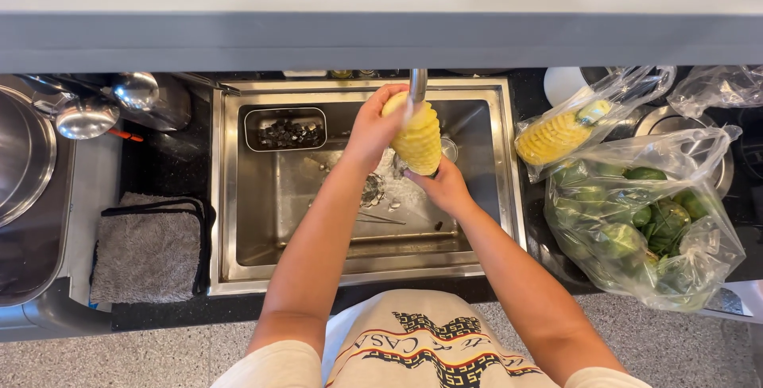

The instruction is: Washing a peeled pineapple and wrapping it in plastic wrap.

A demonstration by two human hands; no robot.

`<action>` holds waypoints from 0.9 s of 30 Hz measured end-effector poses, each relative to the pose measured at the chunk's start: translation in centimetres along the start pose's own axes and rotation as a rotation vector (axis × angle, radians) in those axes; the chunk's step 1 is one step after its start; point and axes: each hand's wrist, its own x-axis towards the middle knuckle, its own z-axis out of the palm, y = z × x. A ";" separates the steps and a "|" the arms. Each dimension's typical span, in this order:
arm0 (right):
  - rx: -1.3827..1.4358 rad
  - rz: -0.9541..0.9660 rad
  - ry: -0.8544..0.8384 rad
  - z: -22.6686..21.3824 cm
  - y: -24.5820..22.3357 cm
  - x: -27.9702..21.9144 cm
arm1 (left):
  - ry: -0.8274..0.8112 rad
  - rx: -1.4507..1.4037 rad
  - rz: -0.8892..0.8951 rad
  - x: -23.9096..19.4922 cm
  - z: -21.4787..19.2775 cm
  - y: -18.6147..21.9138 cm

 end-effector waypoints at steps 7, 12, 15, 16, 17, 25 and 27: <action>-0.035 -0.024 0.007 -0.5 0.4 -0.3 | -0.019 -0.139 -0.037 2.1 -1.4 -3.6; 0.002 0.135 0.024 -0.5 -0.5 -0.5 | -0.048 -0.235 0.072 -0.2 0.7 -2.9; 0.051 0.192 -0.028 -0.6 -0.3 -0.8 | 0.015 -0.343 0.064 0.1 0.8 -5.6; 0.049 0.193 -0.025 -0.5 -0.4 -1.0 | 0.013 -0.345 0.063 0.2 0.6 -6.4; 0.070 0.262 -0.057 -0.5 -0.5 -1.1 | 0.005 -0.380 -0.008 0.3 0.3 -7.1; 0.351 0.610 -0.167 -1.1 -0.8 -1.3 | -0.065 -0.722 -0.270 0.5 -1.7 -9.5; 0.580 0.747 -0.296 -1.5 -1.2 -1.7 | -0.044 -0.856 -0.181 0.0 -1.2 -8.3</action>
